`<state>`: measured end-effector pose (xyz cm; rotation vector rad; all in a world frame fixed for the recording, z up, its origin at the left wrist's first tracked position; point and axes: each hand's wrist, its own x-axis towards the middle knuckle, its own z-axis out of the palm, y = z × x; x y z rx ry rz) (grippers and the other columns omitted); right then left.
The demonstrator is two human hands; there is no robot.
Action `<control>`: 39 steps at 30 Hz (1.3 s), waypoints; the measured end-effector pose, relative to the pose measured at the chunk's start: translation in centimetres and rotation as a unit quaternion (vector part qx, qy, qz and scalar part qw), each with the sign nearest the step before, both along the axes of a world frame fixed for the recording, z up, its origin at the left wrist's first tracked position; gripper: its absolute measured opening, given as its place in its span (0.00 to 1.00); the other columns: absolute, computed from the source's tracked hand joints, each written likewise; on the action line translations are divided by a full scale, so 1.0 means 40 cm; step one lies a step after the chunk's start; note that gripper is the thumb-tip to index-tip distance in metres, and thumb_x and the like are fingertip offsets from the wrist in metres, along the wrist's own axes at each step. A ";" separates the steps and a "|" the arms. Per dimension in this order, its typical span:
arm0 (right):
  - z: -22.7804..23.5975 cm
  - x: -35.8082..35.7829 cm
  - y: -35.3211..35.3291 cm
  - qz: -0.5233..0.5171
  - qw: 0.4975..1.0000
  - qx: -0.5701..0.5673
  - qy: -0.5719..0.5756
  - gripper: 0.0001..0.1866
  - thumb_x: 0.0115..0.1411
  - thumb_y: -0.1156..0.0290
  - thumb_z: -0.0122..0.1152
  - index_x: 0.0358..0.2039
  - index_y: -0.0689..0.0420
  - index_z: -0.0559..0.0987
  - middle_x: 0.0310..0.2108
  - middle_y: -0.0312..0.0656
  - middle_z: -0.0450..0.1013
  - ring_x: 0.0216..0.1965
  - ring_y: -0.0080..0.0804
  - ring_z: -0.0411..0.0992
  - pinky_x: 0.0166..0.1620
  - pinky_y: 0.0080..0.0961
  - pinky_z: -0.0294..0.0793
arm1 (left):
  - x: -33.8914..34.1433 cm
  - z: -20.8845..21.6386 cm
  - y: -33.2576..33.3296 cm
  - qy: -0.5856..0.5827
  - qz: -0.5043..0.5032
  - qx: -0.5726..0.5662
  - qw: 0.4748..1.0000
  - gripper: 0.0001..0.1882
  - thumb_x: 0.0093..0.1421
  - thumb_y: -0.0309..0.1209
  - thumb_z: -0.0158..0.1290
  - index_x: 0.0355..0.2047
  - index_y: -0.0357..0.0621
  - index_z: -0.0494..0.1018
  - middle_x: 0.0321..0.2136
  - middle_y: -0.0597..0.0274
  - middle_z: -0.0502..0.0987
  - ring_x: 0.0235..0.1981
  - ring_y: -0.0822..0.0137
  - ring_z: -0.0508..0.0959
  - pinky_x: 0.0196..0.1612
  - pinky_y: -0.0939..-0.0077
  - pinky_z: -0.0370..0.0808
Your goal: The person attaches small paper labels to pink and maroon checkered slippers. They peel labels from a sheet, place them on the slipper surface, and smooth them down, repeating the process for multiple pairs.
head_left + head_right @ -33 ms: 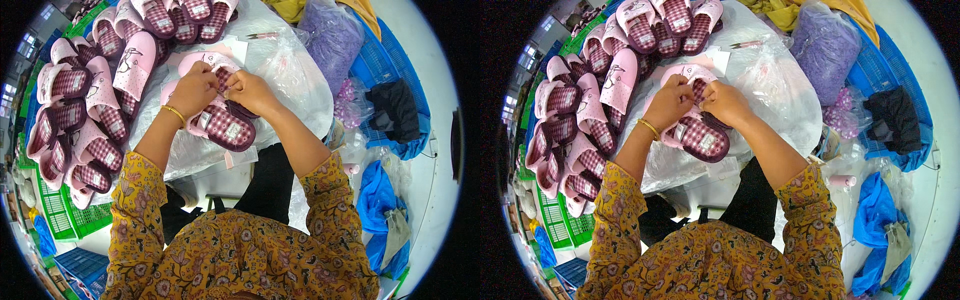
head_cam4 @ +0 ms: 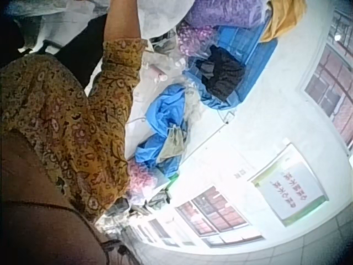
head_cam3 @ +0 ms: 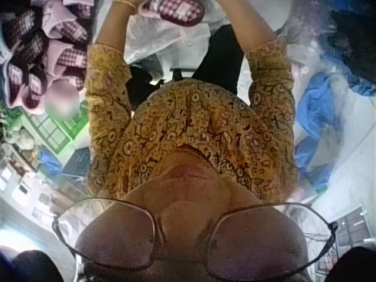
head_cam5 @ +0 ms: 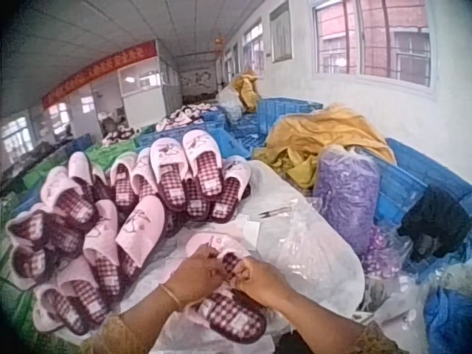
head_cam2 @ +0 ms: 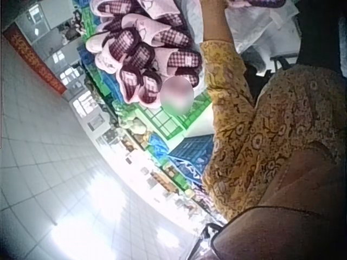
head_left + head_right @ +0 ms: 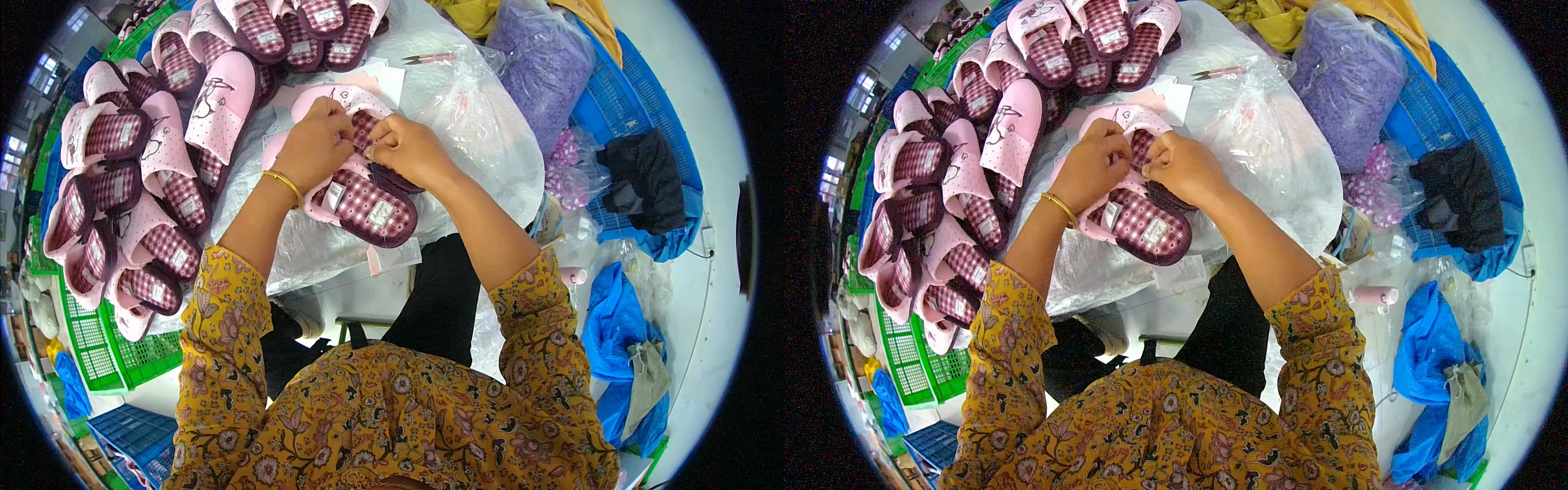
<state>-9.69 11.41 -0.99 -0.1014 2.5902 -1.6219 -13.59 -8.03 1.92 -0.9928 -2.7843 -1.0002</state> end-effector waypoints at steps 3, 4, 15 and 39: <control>0.013 0.005 -0.001 0.007 0.998 -0.059 -0.025 0.13 0.56 0.72 0.65 0.42 0.61 0.77 0.33 0.38 0.78 0.34 0.25 0.75 0.40 0.22 0.73 | -0.017 0.001 -0.011 0.015 0.010 0.071 0.997 0.05 0.50 0.25 0.57 0.29 0.40 0.77 0.40 0.55 0.71 0.42 0.56 0.74 0.46 0.67 0.74; 0.030 0.010 -0.002 0.009 0.993 -0.101 -0.055 0.13 0.57 0.72 0.65 0.43 0.61 0.77 0.35 0.37 0.77 0.35 0.24 0.74 0.41 0.22 0.73 | -0.017 0.001 -0.015 0.033 0.009 0.103 0.994 0.05 0.50 0.24 0.57 0.29 0.40 0.77 0.40 0.55 0.70 0.40 0.57 0.74 0.45 0.68 0.74; 0.069 0.073 -0.027 0.048 0.950 -0.307 -0.020 0.12 0.62 0.72 0.62 0.46 0.61 0.78 0.40 0.34 0.75 0.41 0.20 0.71 0.48 0.18 0.71 | 0.102 0.094 -0.017 0.124 -0.025 0.141 0.982 0.06 0.51 0.24 0.59 0.30 0.40 0.75 0.38 0.55 0.70 0.43 0.56 0.73 0.46 0.67 0.72; 0.017 0.107 -0.100 -0.023 0.982 0.052 0.182 0.11 0.54 0.77 0.65 0.35 0.60 0.73 0.28 0.46 0.77 0.31 0.39 0.79 0.33 0.32 0.76 | 0.136 -0.087 -0.041 0.103 0.148 0.031 0.983 0.06 0.52 0.29 0.59 0.31 0.46 0.82 0.46 0.57 0.75 0.47 0.54 0.75 0.50 0.63 0.73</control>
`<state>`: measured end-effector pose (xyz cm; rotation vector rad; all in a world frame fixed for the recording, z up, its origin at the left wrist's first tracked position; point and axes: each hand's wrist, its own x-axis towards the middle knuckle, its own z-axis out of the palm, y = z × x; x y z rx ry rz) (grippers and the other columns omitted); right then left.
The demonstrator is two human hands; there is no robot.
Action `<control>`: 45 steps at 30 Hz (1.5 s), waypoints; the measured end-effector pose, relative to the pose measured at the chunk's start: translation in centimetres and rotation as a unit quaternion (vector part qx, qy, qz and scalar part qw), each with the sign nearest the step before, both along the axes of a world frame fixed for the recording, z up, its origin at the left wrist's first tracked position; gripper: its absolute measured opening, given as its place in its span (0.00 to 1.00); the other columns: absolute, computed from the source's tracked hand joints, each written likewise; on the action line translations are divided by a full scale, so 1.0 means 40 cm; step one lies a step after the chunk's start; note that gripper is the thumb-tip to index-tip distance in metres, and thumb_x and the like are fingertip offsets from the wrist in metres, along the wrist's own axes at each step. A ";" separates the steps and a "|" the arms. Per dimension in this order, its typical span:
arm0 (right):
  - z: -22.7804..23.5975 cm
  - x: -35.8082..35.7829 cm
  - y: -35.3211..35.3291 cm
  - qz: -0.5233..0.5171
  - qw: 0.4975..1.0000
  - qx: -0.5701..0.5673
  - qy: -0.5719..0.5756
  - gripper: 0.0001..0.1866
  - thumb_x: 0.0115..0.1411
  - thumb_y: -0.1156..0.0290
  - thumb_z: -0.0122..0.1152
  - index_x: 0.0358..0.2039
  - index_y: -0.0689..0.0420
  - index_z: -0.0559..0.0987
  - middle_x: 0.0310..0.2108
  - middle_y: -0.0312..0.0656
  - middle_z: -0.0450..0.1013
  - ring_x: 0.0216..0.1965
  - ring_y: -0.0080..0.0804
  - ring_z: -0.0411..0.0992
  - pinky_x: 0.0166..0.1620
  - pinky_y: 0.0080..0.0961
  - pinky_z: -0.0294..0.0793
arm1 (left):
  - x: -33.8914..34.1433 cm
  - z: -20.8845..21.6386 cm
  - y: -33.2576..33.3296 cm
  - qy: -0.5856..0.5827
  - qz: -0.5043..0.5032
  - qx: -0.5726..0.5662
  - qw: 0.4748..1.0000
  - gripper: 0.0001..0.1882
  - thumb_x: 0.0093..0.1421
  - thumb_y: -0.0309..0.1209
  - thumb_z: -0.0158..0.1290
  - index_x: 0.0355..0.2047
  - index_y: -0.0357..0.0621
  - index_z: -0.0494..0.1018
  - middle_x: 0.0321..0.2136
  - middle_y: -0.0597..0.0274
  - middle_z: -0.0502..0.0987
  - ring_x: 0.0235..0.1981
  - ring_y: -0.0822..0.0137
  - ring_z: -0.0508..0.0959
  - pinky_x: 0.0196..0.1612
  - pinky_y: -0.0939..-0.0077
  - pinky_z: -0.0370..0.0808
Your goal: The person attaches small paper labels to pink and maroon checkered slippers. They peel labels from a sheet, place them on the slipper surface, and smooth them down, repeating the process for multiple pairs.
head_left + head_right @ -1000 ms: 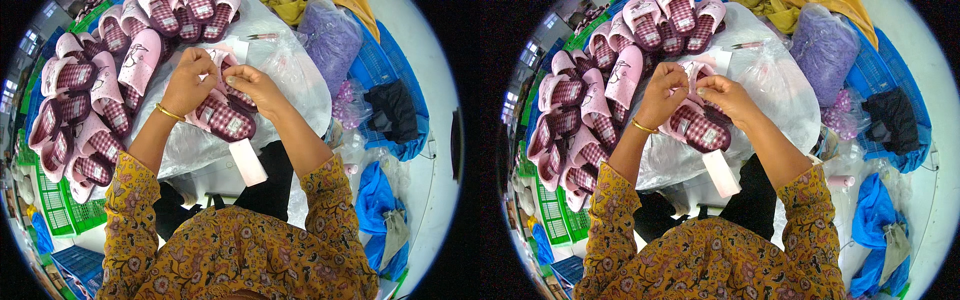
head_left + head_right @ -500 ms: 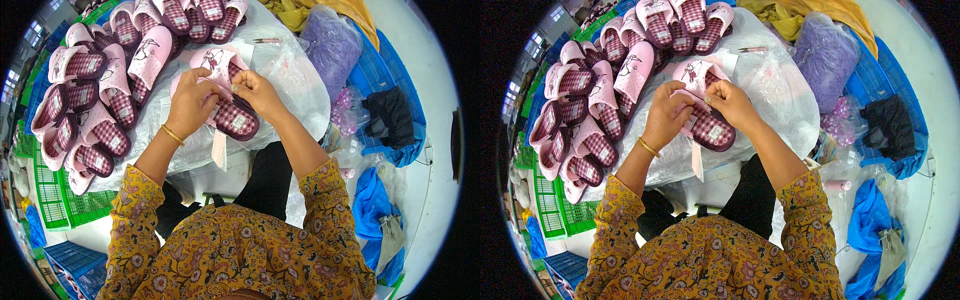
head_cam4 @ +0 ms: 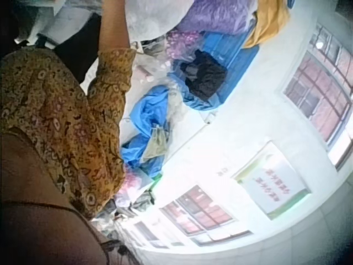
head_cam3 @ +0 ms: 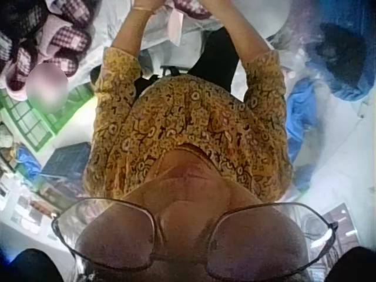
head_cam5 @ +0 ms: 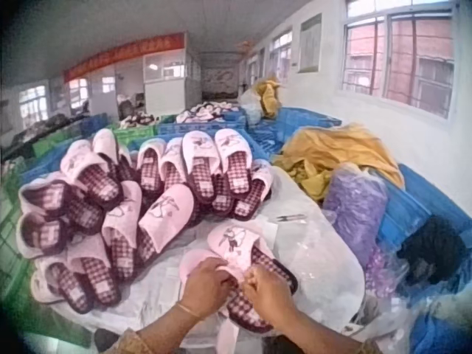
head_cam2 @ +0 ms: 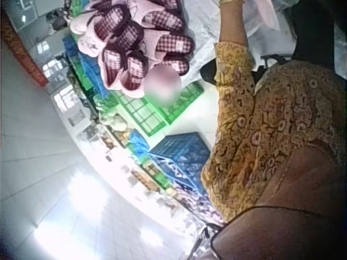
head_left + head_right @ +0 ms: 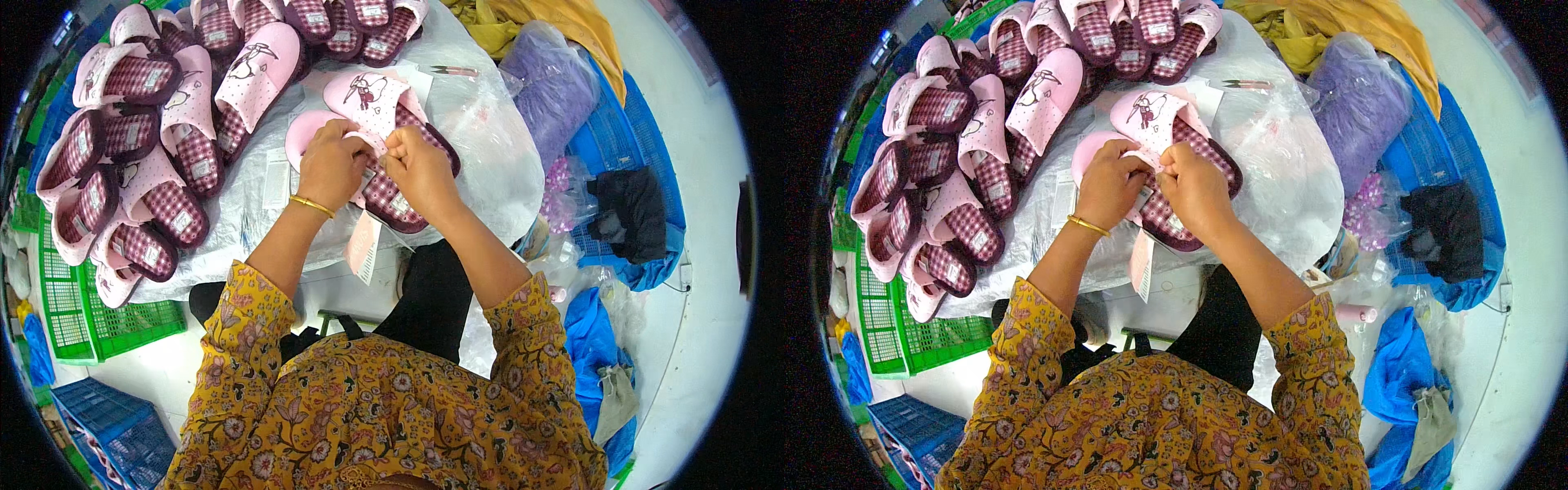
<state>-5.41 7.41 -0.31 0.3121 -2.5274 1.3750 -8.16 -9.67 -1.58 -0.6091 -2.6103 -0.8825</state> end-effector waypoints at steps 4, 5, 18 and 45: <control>0.000 0.000 -0.015 -0.034 0.995 0.086 0.049 0.12 0.51 0.77 0.65 0.35 0.58 0.73 0.26 0.44 0.77 0.30 0.43 0.78 0.33 0.36 0.76 | 0.007 -0.015 0.000 0.010 0.001 0.053 0.999 0.07 0.50 0.27 0.60 0.31 0.47 0.82 0.46 0.56 0.75 0.48 0.54 0.75 0.51 0.64 0.72; -0.001 -0.001 -0.019 -0.036 0.993 0.096 0.062 0.12 0.51 0.77 0.65 0.35 0.57 0.72 0.26 0.44 0.77 0.29 0.43 0.78 0.32 0.37 0.75 | 0.006 -0.019 0.000 0.011 0.002 0.054 0.998 0.07 0.50 0.27 0.61 0.31 0.47 0.82 0.46 0.57 0.75 0.48 0.55 0.75 0.51 0.64 0.72; -0.014 -0.006 -0.024 -0.033 0.990 0.102 0.090 0.14 0.50 0.80 0.66 0.35 0.57 0.71 0.26 0.46 0.76 0.28 0.46 0.77 0.30 0.37 0.75 | 0.018 -0.010 0.005 -0.004 0.013 0.049 0.999 0.08 0.52 0.26 0.59 0.33 0.47 0.82 0.46 0.59 0.75 0.48 0.56 0.74 0.52 0.63 0.71; -0.023 -0.020 -0.034 -0.045 0.985 0.136 0.099 0.13 0.50 0.75 0.66 0.35 0.55 0.73 0.26 0.42 0.78 0.30 0.42 0.77 0.31 0.38 0.75 | -0.028 -0.009 0.002 -0.016 -0.015 -0.027 0.999 0.10 0.49 0.26 0.58 0.33 0.50 0.82 0.44 0.59 0.76 0.46 0.54 0.74 0.49 0.63 0.73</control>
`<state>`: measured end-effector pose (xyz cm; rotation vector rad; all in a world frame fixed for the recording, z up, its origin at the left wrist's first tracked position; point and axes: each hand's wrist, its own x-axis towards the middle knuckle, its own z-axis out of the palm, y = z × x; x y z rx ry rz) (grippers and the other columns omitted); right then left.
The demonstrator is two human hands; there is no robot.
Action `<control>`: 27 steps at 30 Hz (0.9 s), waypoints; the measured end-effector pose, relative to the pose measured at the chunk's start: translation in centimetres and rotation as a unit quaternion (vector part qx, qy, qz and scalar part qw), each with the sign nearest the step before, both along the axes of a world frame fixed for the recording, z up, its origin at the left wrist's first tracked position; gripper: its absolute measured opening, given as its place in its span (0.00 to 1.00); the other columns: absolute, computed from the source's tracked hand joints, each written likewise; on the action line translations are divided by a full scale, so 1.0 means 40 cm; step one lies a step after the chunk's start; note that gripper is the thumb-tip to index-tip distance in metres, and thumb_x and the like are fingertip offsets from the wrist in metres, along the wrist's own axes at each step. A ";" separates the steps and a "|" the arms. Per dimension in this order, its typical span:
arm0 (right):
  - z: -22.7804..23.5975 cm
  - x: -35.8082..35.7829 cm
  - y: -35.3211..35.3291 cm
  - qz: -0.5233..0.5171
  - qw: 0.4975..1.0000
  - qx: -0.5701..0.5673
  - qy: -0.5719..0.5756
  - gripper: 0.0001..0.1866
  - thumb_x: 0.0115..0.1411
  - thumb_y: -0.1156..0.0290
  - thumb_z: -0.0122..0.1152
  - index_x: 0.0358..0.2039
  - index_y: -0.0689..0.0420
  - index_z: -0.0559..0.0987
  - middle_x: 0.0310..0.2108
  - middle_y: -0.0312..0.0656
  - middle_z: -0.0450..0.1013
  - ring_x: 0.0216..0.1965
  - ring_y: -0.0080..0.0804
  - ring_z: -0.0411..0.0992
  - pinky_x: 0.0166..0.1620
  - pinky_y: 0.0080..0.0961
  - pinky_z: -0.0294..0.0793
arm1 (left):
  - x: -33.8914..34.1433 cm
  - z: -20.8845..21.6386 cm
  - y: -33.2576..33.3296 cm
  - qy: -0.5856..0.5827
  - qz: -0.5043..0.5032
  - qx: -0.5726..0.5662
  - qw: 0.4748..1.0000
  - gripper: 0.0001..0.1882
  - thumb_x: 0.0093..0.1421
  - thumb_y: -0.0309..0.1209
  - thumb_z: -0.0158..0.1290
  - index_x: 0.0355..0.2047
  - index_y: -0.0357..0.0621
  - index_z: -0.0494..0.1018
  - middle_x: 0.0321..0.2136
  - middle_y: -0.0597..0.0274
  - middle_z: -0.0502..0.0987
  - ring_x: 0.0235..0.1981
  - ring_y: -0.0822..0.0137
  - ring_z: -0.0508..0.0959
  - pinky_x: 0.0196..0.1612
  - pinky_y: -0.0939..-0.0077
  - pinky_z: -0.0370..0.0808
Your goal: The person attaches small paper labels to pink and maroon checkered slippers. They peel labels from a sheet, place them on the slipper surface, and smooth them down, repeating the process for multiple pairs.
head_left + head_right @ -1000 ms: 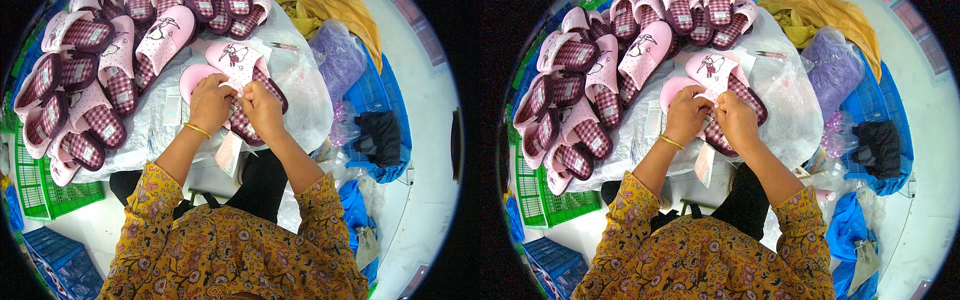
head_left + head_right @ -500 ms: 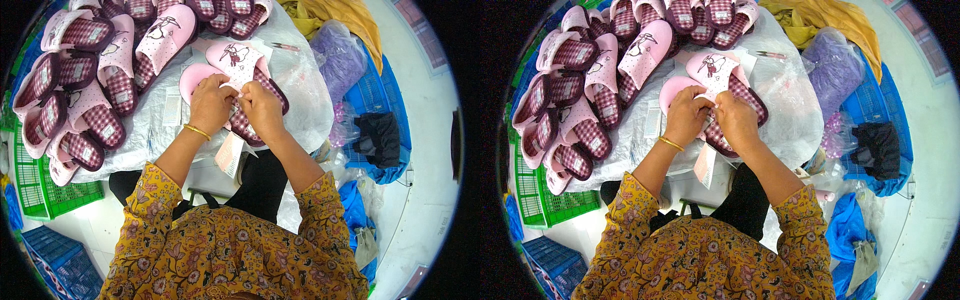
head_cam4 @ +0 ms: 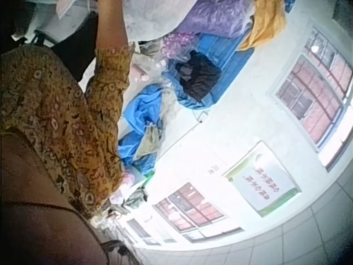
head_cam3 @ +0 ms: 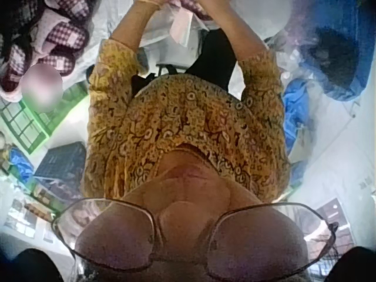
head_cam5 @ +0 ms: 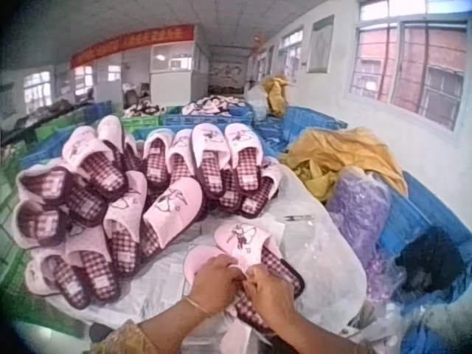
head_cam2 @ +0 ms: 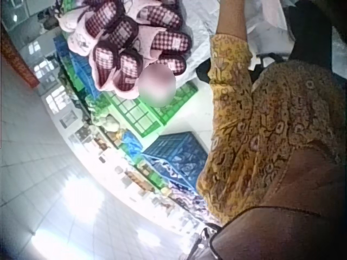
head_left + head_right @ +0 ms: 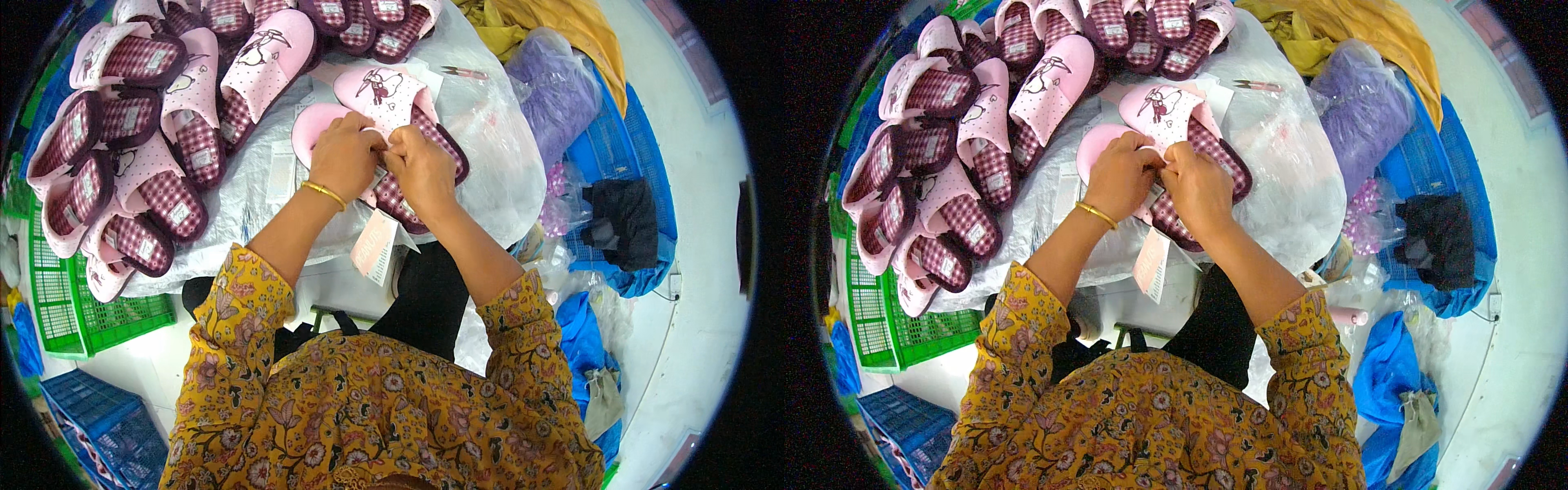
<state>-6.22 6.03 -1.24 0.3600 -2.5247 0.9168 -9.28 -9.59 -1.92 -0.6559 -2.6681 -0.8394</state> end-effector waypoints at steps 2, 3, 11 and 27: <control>-0.004 -0.002 0.001 0.003 1.000 -0.004 0.009 0.11 0.51 0.76 0.63 0.35 0.55 0.74 0.26 0.43 0.78 0.29 0.43 0.78 0.31 0.39 0.74 | -0.002 0.025 -0.002 -0.009 -0.016 -0.042 0.999 0.09 0.51 0.27 0.56 0.34 0.48 0.81 0.44 0.57 0.76 0.46 0.53 0.74 0.49 0.62 0.73; -0.007 -0.004 0.002 -0.001 1.000 0.003 0.007 0.11 0.51 0.76 0.63 0.36 0.55 0.74 0.26 0.43 0.78 0.30 0.43 0.78 0.31 0.39 0.74 | -0.011 0.018 -0.003 0.027 -0.031 -0.058 0.997 0.10 0.52 0.27 0.55 0.35 0.46 0.80 0.43 0.56 0.75 0.46 0.53 0.75 0.48 0.62 0.73; -0.012 -0.010 0.030 0.027 0.999 -0.035 -0.013 0.15 0.52 0.79 0.64 0.41 0.60 0.75 0.31 0.47 0.79 0.30 0.39 0.80 0.32 0.31 0.76 | -0.032 0.059 0.026 0.012 -0.097 -0.224 0.970 0.12 0.59 0.27 0.49 0.43 0.37 0.71 0.44 0.49 0.73 0.44 0.50 0.76 0.45 0.58 0.78; 0.055 0.241 -0.010 0.028 0.987 0.151 0.051 0.12 0.45 0.65 0.70 0.27 0.52 0.76 0.28 0.39 0.70 0.35 0.39 0.68 0.38 0.37 0.64 | -0.025 0.098 -0.010 -0.017 -0.124 -0.231 0.965 0.16 0.54 0.23 0.48 0.44 0.36 0.73 0.41 0.46 0.72 0.42 0.47 0.77 0.46 0.56 0.75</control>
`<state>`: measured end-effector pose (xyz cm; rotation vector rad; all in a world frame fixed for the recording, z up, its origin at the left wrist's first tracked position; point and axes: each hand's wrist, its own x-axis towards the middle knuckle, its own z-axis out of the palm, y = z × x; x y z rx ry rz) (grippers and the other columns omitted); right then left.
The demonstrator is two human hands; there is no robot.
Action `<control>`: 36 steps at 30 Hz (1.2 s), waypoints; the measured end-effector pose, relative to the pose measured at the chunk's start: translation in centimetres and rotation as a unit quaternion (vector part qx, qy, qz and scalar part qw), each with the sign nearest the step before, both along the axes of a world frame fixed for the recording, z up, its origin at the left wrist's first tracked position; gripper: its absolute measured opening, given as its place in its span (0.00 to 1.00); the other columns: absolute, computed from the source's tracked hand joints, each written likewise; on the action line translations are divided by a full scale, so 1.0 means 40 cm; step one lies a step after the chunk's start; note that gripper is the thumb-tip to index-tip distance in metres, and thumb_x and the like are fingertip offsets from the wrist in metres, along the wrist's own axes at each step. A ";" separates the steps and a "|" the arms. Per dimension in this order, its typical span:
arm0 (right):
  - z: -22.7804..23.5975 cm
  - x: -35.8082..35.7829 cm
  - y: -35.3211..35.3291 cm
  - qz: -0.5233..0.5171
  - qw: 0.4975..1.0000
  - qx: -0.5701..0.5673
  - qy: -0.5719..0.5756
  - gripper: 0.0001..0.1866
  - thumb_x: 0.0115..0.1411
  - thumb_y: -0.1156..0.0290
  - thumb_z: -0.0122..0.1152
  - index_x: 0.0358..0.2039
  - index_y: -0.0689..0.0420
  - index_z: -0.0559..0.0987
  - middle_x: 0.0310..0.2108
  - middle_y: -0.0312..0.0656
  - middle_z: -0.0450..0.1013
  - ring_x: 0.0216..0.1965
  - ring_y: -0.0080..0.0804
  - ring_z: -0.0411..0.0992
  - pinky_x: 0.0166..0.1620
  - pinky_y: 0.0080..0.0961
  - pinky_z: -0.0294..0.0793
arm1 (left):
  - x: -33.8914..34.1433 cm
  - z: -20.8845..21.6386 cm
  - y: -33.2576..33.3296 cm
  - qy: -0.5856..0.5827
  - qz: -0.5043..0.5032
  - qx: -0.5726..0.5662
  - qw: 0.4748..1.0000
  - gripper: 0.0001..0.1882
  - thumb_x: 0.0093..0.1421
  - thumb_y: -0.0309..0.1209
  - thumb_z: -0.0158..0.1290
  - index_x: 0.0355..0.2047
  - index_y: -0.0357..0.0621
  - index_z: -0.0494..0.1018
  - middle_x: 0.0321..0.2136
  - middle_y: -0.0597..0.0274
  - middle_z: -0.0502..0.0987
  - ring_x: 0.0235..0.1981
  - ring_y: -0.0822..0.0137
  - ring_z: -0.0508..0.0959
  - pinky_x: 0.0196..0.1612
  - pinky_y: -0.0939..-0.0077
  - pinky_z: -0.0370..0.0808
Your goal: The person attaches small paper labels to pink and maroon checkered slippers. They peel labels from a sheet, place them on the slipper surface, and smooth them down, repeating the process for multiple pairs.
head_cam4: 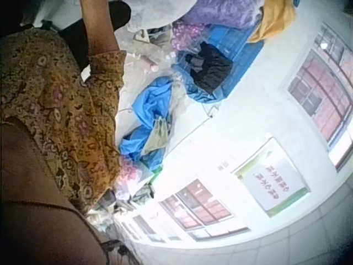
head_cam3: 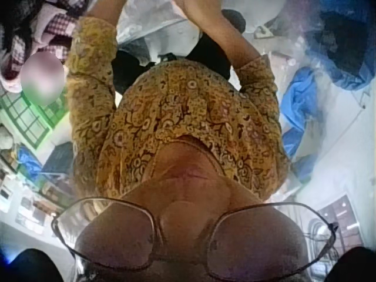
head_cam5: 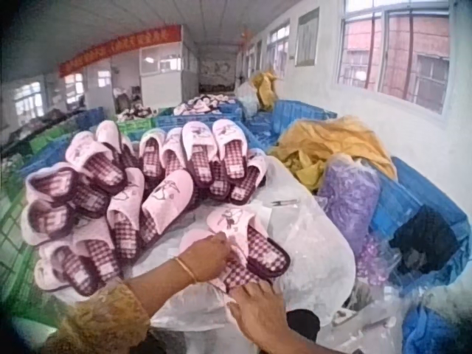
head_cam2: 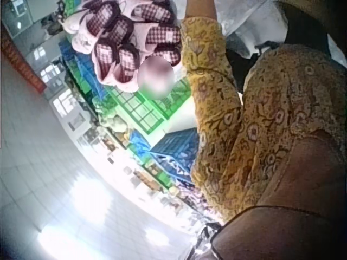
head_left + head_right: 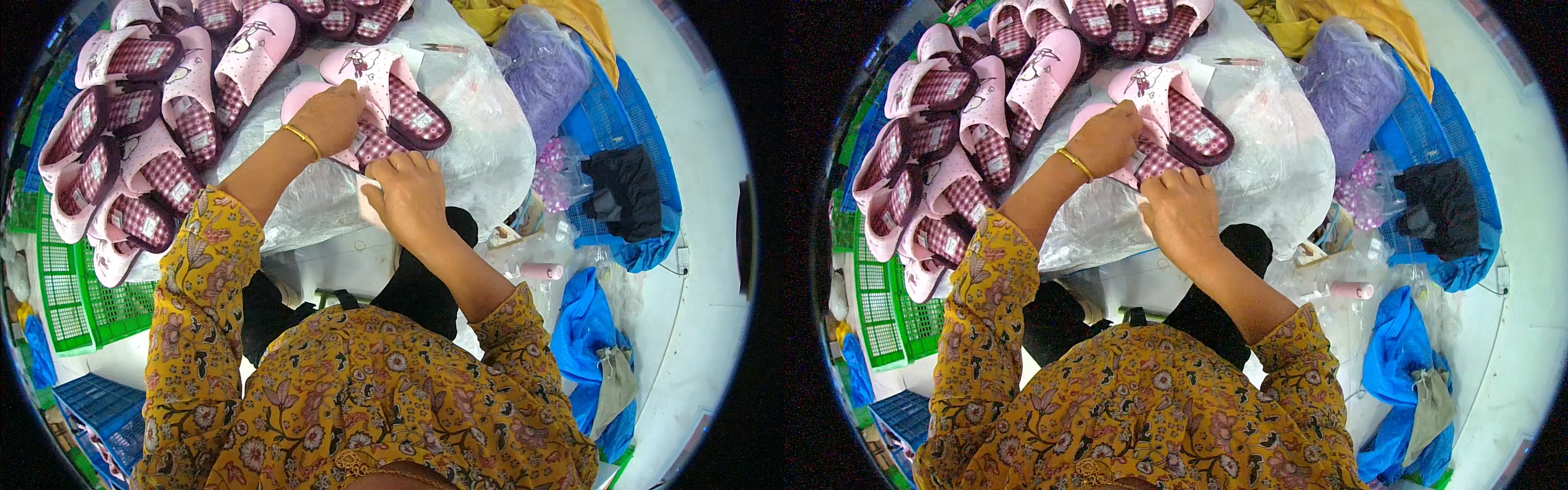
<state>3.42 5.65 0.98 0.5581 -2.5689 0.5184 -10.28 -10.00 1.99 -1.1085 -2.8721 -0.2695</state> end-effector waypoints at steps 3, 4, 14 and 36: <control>-0.014 -0.017 0.011 0.014 0.999 -0.014 0.037 0.09 0.46 0.67 0.68 0.25 0.51 0.75 0.26 0.38 0.70 0.33 0.39 0.69 0.37 0.38 0.64 | -0.001 -0.009 -0.002 0.009 0.009 0.011 1.000 0.17 0.54 0.23 0.48 0.45 0.36 0.73 0.42 0.46 0.72 0.43 0.47 0.76 0.46 0.57 0.75; -0.013 -0.021 0.018 0.021 0.998 -0.022 0.048 0.08 0.46 0.67 0.68 0.24 0.51 0.75 0.25 0.37 0.69 0.32 0.39 0.69 0.37 0.38 0.64 | 0.000 -0.014 -0.005 0.010 0.003 0.017 1.000 0.17 0.54 0.23 0.48 0.46 0.36 0.73 0.42 0.46 0.72 0.44 0.48 0.76 0.46 0.57 0.75; 0.058 -0.149 0.141 -0.063 0.992 -0.096 0.058 0.11 0.48 0.62 0.70 0.22 0.51 0.76 0.22 0.37 0.72 0.29 0.41 0.72 0.34 0.39 0.69 | 0.081 0.049 0.023 0.210 -0.098 0.094 0.968 0.10 0.55 0.30 0.50 0.37 0.40 0.73 0.43 0.57 0.72 0.45 0.58 0.74 0.45 0.63 0.71; 0.005 -0.212 0.118 0.016 0.989 -0.067 0.131 0.09 0.46 0.63 0.71 0.23 0.49 0.78 0.22 0.33 0.69 0.28 0.34 0.70 0.32 0.34 0.66 | 0.015 -0.013 0.023 -0.439 0.014 0.437 0.785 0.08 0.65 0.24 0.50 0.43 0.39 0.75 0.29 0.70 0.77 0.25 0.81 0.73 0.30 0.86 0.71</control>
